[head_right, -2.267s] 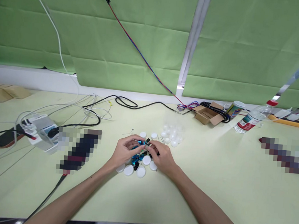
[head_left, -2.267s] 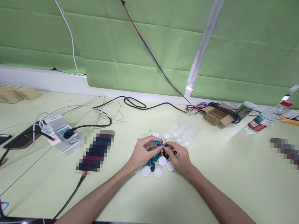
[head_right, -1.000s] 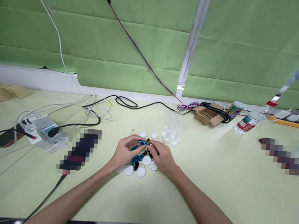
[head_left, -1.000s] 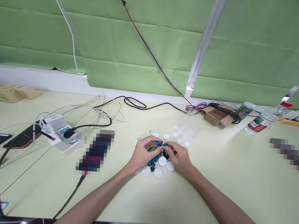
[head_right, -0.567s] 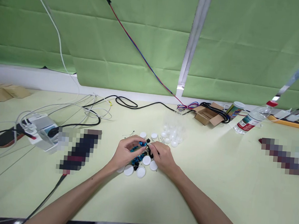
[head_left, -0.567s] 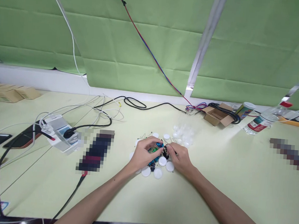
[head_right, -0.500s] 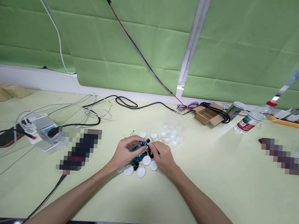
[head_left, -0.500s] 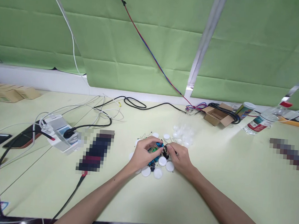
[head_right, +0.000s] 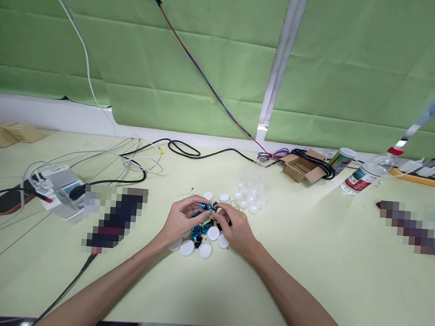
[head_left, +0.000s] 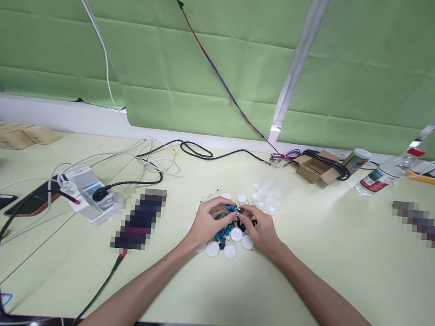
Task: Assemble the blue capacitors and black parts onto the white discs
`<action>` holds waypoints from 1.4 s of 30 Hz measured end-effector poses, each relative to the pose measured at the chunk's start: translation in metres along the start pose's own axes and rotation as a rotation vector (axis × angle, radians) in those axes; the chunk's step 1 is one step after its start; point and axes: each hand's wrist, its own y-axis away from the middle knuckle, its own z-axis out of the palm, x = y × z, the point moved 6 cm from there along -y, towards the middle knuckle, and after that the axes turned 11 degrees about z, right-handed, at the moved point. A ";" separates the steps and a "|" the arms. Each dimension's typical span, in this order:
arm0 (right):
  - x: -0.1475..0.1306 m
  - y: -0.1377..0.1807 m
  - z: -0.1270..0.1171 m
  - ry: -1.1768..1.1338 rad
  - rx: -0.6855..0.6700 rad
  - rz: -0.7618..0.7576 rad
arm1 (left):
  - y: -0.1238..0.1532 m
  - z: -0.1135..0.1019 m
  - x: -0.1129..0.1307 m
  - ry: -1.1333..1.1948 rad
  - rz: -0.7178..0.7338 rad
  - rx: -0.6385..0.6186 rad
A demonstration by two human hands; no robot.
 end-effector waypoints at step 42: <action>-0.013 0.002 -0.017 0.042 0.305 -0.045 | -0.004 -0.008 0.008 0.197 -0.027 0.116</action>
